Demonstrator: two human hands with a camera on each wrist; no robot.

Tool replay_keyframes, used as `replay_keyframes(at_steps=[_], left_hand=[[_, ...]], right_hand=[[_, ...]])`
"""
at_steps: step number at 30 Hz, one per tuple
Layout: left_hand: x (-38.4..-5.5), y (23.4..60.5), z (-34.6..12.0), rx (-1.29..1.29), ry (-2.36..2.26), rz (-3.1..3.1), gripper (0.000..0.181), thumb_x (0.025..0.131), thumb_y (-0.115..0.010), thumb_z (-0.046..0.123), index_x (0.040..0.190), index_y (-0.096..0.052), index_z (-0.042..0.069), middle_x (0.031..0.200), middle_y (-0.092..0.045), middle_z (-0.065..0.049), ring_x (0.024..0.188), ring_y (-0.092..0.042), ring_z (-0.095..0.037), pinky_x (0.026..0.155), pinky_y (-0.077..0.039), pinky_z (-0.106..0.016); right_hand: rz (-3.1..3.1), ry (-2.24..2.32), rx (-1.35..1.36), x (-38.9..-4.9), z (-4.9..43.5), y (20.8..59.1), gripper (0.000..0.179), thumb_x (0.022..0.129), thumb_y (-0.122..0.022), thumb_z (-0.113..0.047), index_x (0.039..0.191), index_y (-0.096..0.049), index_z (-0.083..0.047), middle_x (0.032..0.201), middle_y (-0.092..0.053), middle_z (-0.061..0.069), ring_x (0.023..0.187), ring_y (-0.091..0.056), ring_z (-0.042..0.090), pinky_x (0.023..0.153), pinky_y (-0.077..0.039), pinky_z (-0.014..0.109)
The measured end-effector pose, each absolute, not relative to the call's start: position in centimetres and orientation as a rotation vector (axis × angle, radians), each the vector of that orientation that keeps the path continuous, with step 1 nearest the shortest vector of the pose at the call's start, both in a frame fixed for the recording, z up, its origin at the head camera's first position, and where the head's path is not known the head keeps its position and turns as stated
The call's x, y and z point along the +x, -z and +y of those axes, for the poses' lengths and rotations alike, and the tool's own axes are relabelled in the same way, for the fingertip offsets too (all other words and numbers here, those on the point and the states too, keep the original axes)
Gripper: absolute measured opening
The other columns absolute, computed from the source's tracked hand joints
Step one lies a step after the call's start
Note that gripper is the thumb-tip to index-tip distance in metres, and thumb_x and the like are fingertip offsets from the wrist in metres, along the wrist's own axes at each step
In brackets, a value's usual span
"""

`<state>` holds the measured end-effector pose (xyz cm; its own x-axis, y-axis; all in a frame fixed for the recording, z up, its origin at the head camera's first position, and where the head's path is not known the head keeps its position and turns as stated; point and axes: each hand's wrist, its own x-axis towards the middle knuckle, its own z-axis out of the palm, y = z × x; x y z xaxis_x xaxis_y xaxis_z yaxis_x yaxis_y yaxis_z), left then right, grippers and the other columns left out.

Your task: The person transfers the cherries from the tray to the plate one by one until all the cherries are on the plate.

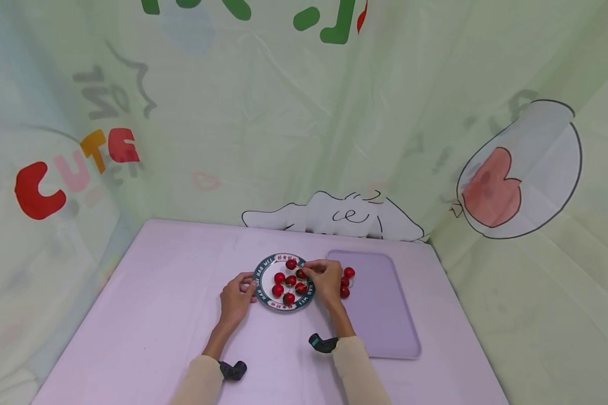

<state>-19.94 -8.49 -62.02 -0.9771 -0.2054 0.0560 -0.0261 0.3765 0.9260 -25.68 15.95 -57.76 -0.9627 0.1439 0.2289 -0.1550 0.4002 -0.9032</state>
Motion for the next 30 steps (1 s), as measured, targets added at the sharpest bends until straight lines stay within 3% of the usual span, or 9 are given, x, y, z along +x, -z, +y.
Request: replay_keyframes(at_steps=[5,22,30], left_hand=[[-19.9,62.3,-8.5,0.215,1.656,-2.471,0.033,0.108,-0.068,0.015,0.14,-0.07,0.007,0.114,-0.077,-0.013,0.067,-0.07,-0.009,0.064,-0.057,-0.016],[-19.6,61.7,-8.6,0.176,1.613,-2.47,0.032,0.107,-0.069,0.013,0.138,-0.071,0.005,0.111,-0.08,-0.012,0.065,-0.073,-0.008,0.072,-0.055,-0.016],[-19.7,61.7,-8.6,0.163,1.617,-2.462,0.031,0.107,-0.069,0.013,0.137,-0.072,0.006,0.111,-0.08,-0.011,0.064,-0.072,-0.007,0.077,-0.055,-0.018]], right_hand=[[-2.417,-1.554,-0.016,-25.7,15.5,57.9,0.008,0.089,-0.089,-0.004,0.096,-0.088,-0.005,0.093,-0.085,0.013,0.085,-0.08,0.025,0.074,-0.057,0.011],[-2.502,-1.523,0.003,-25.8,14.8,57.1,0.006,0.09,-0.088,-0.003,0.094,-0.088,-0.007,0.091,-0.084,0.011,0.076,-0.07,0.015,0.068,-0.054,0.016],[-2.541,-1.489,0.035,-25.8,14.5,56.8,0.005,0.09,-0.088,-0.005,0.094,-0.088,-0.009,0.09,-0.083,0.009,0.077,-0.064,0.016,0.069,-0.052,0.018]])
